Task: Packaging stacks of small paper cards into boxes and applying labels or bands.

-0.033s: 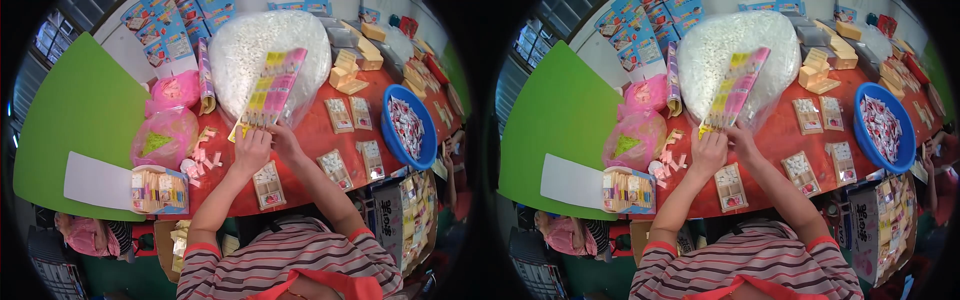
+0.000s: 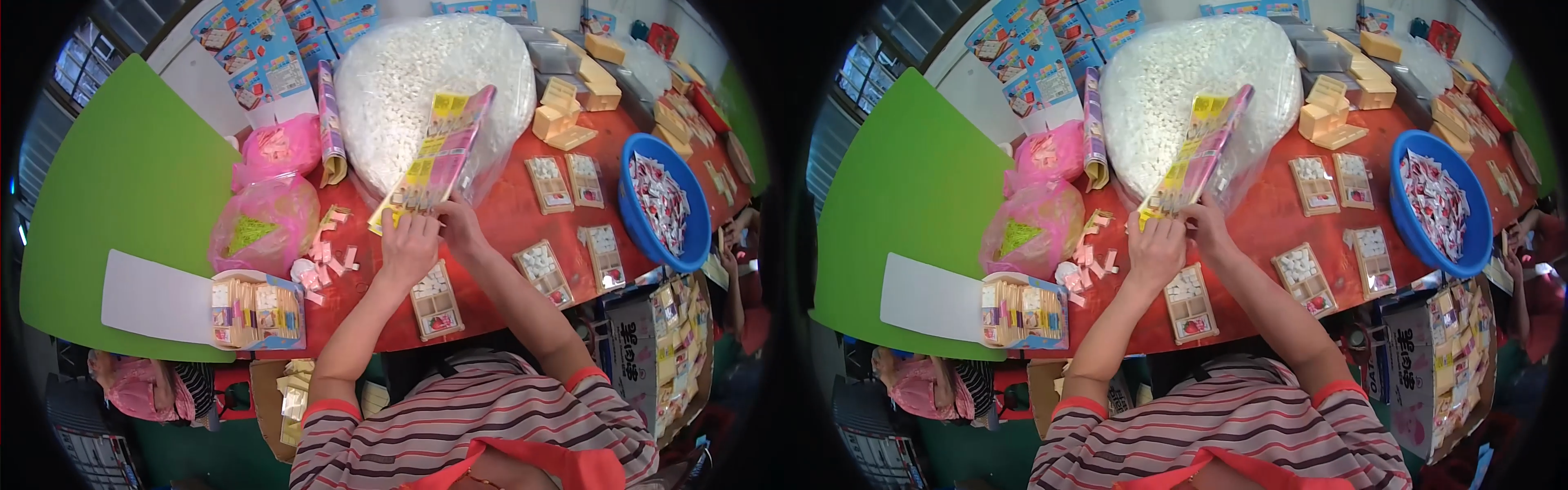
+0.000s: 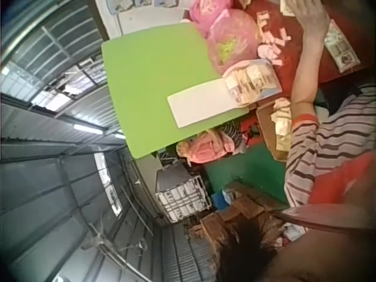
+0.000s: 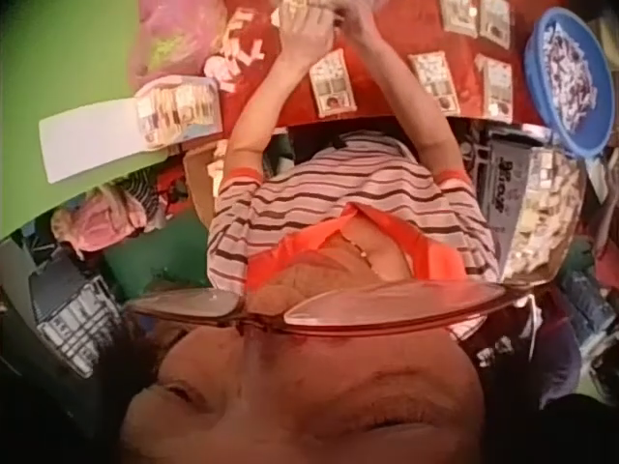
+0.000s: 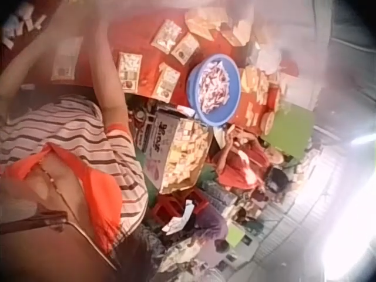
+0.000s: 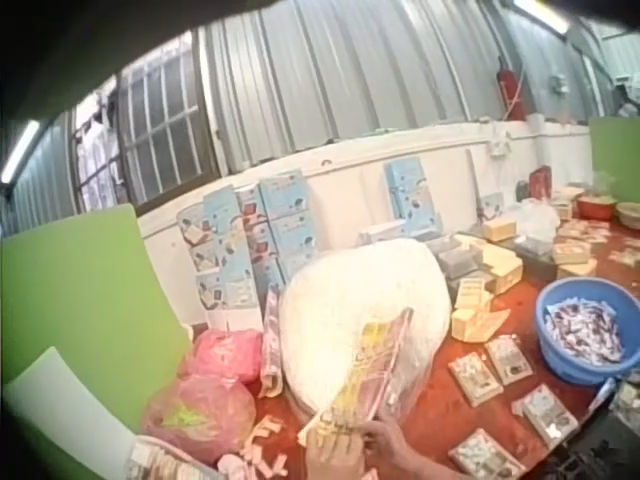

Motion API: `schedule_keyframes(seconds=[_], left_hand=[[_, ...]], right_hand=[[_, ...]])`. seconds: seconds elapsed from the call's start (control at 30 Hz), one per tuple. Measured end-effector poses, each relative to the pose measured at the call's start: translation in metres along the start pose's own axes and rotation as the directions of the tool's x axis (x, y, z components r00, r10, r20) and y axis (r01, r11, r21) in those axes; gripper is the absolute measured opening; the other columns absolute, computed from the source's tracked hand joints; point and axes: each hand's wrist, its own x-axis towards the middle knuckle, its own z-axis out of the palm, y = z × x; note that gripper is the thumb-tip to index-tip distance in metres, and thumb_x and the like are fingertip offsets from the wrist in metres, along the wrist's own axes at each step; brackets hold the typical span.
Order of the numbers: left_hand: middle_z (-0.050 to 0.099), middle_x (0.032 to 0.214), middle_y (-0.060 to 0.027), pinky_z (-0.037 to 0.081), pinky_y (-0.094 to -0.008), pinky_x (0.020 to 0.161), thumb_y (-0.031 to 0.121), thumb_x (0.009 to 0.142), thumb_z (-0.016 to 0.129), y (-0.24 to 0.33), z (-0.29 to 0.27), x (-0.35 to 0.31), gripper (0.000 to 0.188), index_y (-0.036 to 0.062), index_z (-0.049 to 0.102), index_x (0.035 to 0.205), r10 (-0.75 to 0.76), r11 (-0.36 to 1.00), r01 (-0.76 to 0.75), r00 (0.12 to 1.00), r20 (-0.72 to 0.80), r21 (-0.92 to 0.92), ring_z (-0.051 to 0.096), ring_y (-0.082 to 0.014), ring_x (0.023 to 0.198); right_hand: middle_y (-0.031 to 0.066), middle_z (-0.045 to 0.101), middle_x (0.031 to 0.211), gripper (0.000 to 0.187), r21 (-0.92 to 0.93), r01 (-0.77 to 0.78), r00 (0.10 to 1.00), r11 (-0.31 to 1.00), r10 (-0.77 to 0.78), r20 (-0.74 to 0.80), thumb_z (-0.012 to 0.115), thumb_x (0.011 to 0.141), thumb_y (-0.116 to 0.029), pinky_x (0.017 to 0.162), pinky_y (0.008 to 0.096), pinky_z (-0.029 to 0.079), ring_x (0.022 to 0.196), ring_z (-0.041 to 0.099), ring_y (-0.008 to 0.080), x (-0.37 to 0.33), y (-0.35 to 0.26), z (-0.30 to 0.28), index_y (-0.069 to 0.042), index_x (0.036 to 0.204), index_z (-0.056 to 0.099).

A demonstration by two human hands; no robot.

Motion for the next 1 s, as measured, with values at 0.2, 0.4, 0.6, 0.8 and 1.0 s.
schedule_keyframes(seconds=[0.2, 0.4, 0.6, 0.8, 1.0], left_hand=[[0.061, 0.089, -0.0100, 0.037, -0.0472, 0.092, 0.015, 0.084, 0.061, 0.006, 0.003, -0.042, 0.012, 0.0065, 0.062, 0.092, -0.185, 0.960, 0.217, 0.965, 0.185, -0.175, 0.057, -0.0279, 0.089], [0.048, 0.134, -0.0209, 0.031, -0.0401, 0.108, 0.017, 0.087, 0.060, -0.035, 0.013, -0.061, 0.053, -0.0010, 0.045, 0.135, -0.733, 0.572, 0.659, 0.678, 0.056, -0.489, 0.044, -0.0327, 0.127], [0.051, 0.133, -0.0162, 0.035, -0.0322, 0.105, 0.017, 0.092, 0.055, -0.050, 0.024, -0.074, 0.053, -0.0075, 0.041, 0.137, -0.697, -0.032, 0.719, 0.481, 0.531, -0.694, 0.048, -0.0215, 0.123], [0.052, 0.130, -0.0153, 0.037, -0.0321, 0.102, 0.010, 0.091, 0.054, -0.044, 0.018, -0.072, 0.034, -0.0053, 0.055, 0.122, -0.690, 0.088, 0.625, 0.600, 0.405, -0.776, 0.050, -0.0210, 0.121], [0.052, 0.131, -0.0172, 0.036, -0.0377, 0.103, 0.008, 0.088, 0.058, -0.034, -0.009, -0.059, 0.016, -0.0034, 0.063, 0.099, -0.727, 0.469, 0.589, 0.681, 0.092, -0.658, 0.049, -0.0284, 0.122]], right_hand=[[0.0140, 0.064, 0.111, 0.048, -0.032, 0.081, 0.989, 0.996, -0.084, -0.124, 0.046, 0.072, 0.007, 0.083, 0.0379, 0.054, 0.097, 0.065, 0.0258, 0.009, 0.010, -0.036, 0.001, 0.119, 0.054], [0.0139, 0.064, 0.110, 0.050, 0.017, 0.106, 0.990, 0.994, -0.104, -0.096, 0.045, 0.072, 0.011, 0.084, 0.0365, 0.055, 0.099, 0.065, 0.0254, -0.011, -0.004, -0.046, 0.002, 0.120, 0.054], [0.0154, 0.061, 0.117, 0.055, 0.093, 0.150, 0.989, 0.984, -0.147, -0.034, 0.045, 0.070, 0.014, 0.090, 0.0349, 0.051, 0.106, 0.062, 0.0251, -0.021, 0.004, -0.051, 0.003, 0.124, 0.050], [0.0148, 0.061, 0.118, 0.056, 0.140, 0.182, 0.983, 0.973, -0.183, -0.010, 0.045, 0.069, 0.015, 0.090, 0.0334, 0.051, 0.108, 0.061, 0.0246, -0.028, 0.010, -0.037, 0.002, 0.124, 0.049], [0.0128, 0.061, 0.117, 0.053, 0.164, 0.189, 0.980, 0.968, -0.196, 0.026, 0.048, 0.076, 0.010, 0.095, 0.0345, 0.048, 0.108, 0.061, 0.0231, -0.024, 0.021, -0.036, 0.000, 0.128, 0.048]])
